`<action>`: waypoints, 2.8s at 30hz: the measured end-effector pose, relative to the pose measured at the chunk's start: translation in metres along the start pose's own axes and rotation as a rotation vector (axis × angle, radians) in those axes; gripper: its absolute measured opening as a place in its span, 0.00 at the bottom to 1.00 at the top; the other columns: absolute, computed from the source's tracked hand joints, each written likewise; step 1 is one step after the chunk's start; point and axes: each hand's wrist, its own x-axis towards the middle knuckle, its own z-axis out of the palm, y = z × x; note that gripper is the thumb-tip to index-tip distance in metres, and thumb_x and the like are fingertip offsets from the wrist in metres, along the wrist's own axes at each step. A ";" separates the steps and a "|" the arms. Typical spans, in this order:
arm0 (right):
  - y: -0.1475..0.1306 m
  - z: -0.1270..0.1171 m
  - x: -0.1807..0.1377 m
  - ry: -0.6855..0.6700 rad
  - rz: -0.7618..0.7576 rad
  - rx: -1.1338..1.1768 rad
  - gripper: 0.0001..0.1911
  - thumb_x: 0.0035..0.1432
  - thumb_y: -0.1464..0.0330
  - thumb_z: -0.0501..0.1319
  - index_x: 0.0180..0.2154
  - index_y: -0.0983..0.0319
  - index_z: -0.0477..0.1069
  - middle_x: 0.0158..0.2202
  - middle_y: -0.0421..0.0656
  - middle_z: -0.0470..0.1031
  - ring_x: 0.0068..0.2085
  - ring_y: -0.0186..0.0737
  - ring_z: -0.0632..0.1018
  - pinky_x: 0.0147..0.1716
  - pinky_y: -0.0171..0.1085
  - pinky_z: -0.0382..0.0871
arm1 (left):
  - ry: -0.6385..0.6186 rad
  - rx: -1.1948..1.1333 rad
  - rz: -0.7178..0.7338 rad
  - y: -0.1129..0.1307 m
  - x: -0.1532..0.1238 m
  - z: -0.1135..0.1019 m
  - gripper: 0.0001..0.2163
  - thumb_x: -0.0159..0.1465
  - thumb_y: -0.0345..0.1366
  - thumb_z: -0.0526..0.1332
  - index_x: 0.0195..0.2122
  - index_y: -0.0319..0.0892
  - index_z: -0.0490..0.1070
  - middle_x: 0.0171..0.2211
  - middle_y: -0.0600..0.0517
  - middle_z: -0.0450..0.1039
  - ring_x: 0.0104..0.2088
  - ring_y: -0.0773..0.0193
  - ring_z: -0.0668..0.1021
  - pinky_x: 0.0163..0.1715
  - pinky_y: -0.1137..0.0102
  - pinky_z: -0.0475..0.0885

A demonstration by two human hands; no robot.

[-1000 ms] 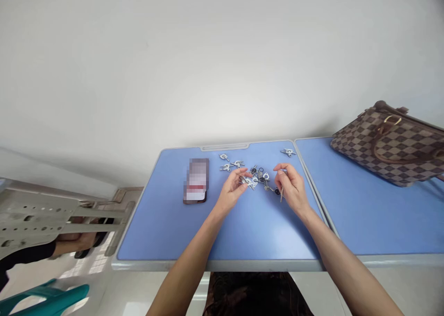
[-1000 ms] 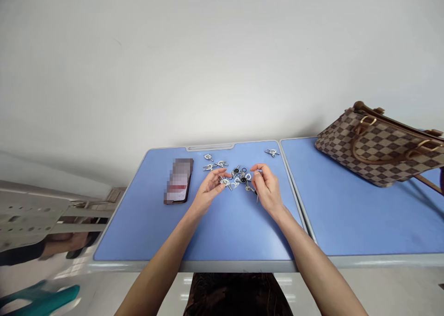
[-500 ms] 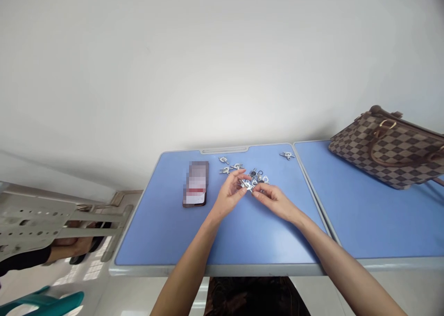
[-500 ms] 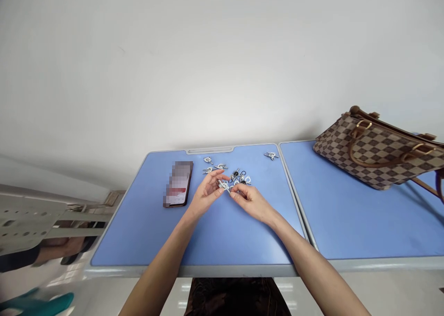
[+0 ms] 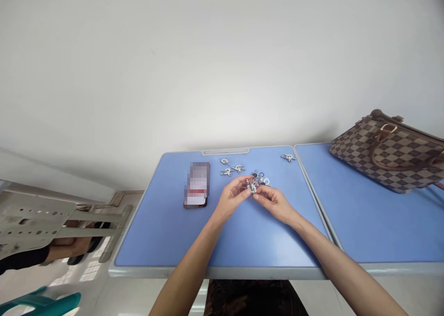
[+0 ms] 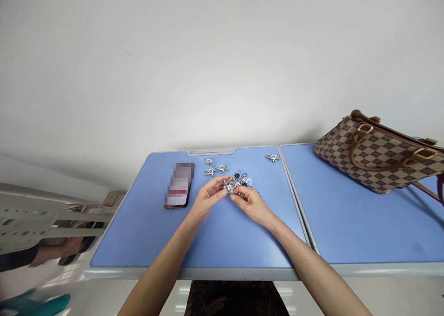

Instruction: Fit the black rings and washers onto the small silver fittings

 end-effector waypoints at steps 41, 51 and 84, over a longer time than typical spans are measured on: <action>0.001 0.001 -0.002 0.138 -0.183 -0.131 0.09 0.60 0.66 0.56 0.37 0.60 0.73 0.31 0.41 0.74 0.35 0.39 0.74 0.36 0.37 0.68 | -0.055 0.837 0.653 0.006 -0.011 0.012 0.21 0.67 0.25 0.50 0.60 0.46 0.61 0.50 0.45 0.72 0.47 0.59 0.74 0.46 0.59 0.72; -0.007 -0.005 -0.003 0.245 -0.142 -0.201 0.12 0.59 0.62 0.58 0.43 0.60 0.72 0.21 0.36 0.60 0.22 0.31 0.62 0.22 0.32 0.59 | 0.002 0.792 0.535 0.001 -0.010 0.010 0.21 0.68 0.27 0.48 0.61 0.47 0.58 0.50 0.46 0.72 0.49 0.58 0.74 0.47 0.59 0.72; -0.009 -0.005 -0.011 0.280 -0.417 -0.544 0.07 0.61 0.69 0.56 0.42 0.59 0.66 0.21 0.35 0.62 0.20 0.31 0.63 0.23 0.33 0.59 | 0.041 0.879 0.476 -0.001 -0.010 0.011 0.15 0.67 0.29 0.52 0.54 0.45 0.63 0.52 0.46 0.72 0.50 0.59 0.74 0.48 0.61 0.70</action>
